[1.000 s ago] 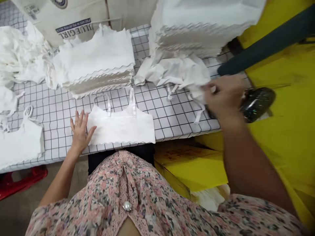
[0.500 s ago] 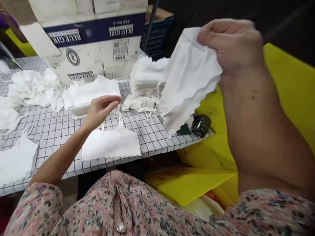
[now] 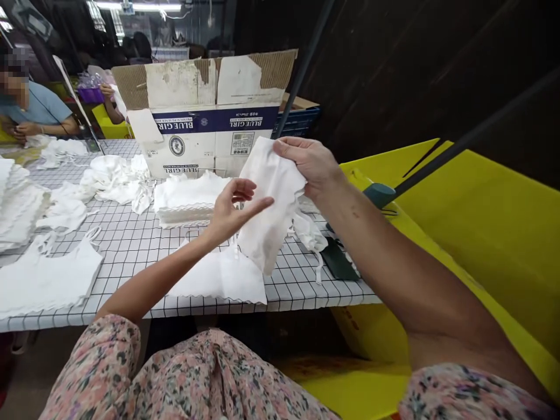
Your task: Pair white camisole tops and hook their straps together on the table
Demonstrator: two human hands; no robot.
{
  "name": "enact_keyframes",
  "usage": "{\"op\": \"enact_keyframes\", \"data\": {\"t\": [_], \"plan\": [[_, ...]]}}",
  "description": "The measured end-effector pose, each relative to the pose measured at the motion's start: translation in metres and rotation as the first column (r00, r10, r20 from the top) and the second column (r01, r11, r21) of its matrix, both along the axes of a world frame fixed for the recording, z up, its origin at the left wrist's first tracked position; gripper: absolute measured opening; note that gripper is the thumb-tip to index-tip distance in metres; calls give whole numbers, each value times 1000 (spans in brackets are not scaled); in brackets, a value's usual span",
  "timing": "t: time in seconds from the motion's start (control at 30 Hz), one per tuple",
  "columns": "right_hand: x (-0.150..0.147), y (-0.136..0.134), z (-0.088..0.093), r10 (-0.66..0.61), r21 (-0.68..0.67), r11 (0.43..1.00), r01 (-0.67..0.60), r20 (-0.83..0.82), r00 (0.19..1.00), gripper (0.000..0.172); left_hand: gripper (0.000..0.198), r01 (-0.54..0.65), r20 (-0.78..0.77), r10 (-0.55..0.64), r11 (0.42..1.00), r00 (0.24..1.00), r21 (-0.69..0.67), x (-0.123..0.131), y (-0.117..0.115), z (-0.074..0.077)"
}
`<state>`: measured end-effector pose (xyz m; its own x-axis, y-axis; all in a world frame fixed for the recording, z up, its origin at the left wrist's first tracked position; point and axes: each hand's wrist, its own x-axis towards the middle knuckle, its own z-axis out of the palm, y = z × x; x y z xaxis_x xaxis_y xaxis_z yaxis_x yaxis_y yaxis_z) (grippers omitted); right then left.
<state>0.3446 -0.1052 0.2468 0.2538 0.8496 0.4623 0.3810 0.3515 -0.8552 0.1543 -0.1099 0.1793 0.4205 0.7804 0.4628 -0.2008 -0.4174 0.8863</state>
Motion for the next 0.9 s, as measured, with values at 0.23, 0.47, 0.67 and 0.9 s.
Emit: {"op": "enact_keyframes", "data": {"t": [0.23,0.47,0.67,0.9], "plan": [[-33,8,-35,100,-24,994,-109,-253,962,29,53,-161,-6,163,977,987,140,2,-12,-38],[-30,-14,-34,212,-90,964,-252,-313,926,30,30,-31,92,44,990,995,-135,-8,3,-65],[-5,-40,-23,226,-273,935,-224,-25,974,29,57,133,9,-134,966,991,-223,-56,41,-23],[13,-44,-52,39,-325,944,-54,-53,998,20,47,289,-538,-493,860,684,-420,-136,48,-10]]}}
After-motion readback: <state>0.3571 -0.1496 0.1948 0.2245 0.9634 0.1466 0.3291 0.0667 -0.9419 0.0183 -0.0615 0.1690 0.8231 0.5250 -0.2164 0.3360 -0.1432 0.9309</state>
